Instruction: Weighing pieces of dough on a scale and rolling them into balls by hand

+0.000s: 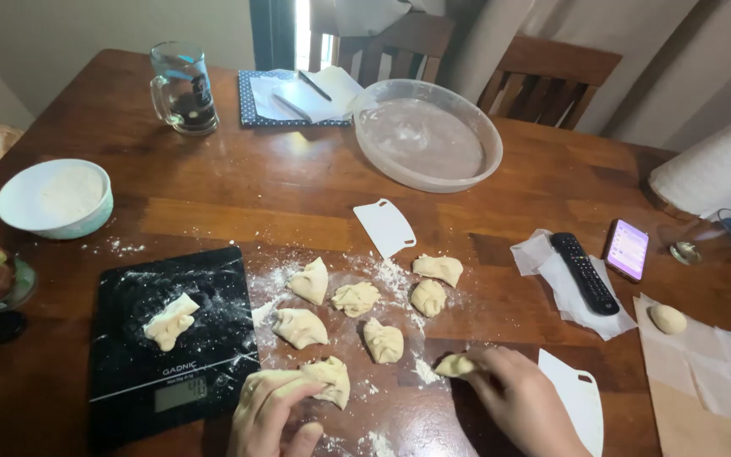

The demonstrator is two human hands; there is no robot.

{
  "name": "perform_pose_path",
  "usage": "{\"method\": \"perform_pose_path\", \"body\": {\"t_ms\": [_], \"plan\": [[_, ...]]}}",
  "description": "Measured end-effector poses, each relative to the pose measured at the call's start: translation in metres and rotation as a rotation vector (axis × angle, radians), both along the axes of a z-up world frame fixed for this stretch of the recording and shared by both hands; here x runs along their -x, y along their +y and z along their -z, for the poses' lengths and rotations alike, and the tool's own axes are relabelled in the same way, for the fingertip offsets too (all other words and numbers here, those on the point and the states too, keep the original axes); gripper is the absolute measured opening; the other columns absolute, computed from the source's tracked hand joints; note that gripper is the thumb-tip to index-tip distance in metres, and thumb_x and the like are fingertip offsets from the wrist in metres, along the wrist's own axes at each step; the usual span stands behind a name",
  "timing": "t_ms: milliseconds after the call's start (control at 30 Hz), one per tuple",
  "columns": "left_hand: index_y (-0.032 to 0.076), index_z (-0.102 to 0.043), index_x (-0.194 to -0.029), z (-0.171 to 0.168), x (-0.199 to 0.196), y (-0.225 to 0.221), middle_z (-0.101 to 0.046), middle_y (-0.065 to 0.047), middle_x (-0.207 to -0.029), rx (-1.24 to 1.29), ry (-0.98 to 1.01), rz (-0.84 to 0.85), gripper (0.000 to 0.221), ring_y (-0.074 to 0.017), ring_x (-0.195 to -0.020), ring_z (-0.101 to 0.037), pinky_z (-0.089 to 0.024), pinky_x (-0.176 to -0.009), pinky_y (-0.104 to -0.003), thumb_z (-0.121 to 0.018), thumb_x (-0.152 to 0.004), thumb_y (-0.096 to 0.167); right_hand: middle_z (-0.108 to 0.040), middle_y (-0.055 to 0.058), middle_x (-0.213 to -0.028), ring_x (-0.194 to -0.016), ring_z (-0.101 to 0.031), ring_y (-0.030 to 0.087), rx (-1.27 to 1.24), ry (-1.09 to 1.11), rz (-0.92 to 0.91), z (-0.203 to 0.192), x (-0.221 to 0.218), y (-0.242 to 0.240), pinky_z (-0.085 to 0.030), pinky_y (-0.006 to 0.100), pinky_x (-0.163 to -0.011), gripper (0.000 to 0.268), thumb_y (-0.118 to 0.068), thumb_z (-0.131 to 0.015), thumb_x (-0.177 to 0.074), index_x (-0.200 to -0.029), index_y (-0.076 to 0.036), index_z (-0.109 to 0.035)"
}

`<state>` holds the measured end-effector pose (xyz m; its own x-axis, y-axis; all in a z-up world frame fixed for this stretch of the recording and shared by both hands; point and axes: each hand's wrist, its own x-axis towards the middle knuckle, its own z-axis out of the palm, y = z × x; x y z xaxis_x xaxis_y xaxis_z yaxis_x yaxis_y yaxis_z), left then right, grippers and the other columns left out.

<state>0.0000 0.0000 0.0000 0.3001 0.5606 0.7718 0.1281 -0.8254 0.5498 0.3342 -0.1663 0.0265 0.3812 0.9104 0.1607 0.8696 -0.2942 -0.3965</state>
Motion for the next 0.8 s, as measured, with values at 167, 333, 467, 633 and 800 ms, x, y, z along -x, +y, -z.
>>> {"method": "perform_pose_path", "body": {"t_ms": [167, 333, 467, 633, 800], "plan": [[0.008, -0.072, -0.124, -0.028, -0.023, 0.007, -0.08, -0.008, -0.123, 0.165, 0.017, 0.16, 0.04, -0.0253, -0.116, -0.074, -0.057, -0.103, -0.041, -0.072, -0.097, 0.037, -0.082, 0.017, -0.097, -0.086, -0.075, 0.024, -0.307, 1.153, 0.212, -0.008, 0.021, 0.012, -0.055, 0.032, -0.08, 0.027, -0.006, -0.076, -0.097, -0.124, -0.001, -0.074], [0.013, -0.061, -0.148, -0.073, -0.056, 0.018, -0.072, -0.007, -0.143, 0.682, 0.163, 0.451, 0.069, -0.0201, -0.132, -0.073, -0.056, -0.113, -0.039, -0.087, -0.086, 0.03, -0.076, 0.017, -0.096, -0.073, -0.071, 0.025, -0.376, 1.571, 0.013, -0.003, 0.04, 0.04, -0.055, 0.034, -0.065, 0.022, -0.006, -0.073, -0.099, -0.119, 0.0, -0.067], [0.021, -0.066, -0.138, -0.08, -0.071, 0.033, -0.07, 0.003, -0.136, 0.888, 0.282, 0.654, 0.059, -0.0091, -0.12, -0.07, -0.056, -0.108, -0.026, -0.085, -0.084, 0.032, -0.075, 0.017, -0.097, -0.078, -0.071, 0.026, -0.313, 1.684, -0.058, -0.001, 0.056, 0.064, -0.055, 0.038, -0.072, 0.021, -0.009, -0.073, -0.099, -0.117, -0.001, -0.068], [0.014, -0.078, -0.112, -0.065, -0.082, 0.044, -0.079, 0.003, -0.102, 1.174, 0.156, 0.564, 0.027, -0.0066, -0.094, -0.073, -0.059, -0.089, -0.021, -0.086, -0.086, 0.014, -0.07, 0.019, -0.093, -0.07, -0.062, 0.027, -0.338, 1.581, 0.056, -0.005, 0.076, 0.088, -0.053, 0.038, -0.058, 0.023, -0.016, -0.064, -0.106, -0.12, 0.002, -0.072], [0.006, -0.074, -0.118, -0.032, -0.089, 0.047, -0.077, -0.005, -0.092, 1.243, -0.089, 0.49, 0.031, -0.0113, -0.072, -0.067, -0.059, -0.062, -0.025, -0.086, -0.09, 0.002, -0.078, 0.016, -0.097, -0.081, -0.074, 0.025, -0.403, 1.256, 0.012, 0.011, 0.091, 0.097, -0.061, 0.038, -0.067, 0.041, -0.002, -0.087, -0.086, -0.125, 0.003, -0.073]]}}
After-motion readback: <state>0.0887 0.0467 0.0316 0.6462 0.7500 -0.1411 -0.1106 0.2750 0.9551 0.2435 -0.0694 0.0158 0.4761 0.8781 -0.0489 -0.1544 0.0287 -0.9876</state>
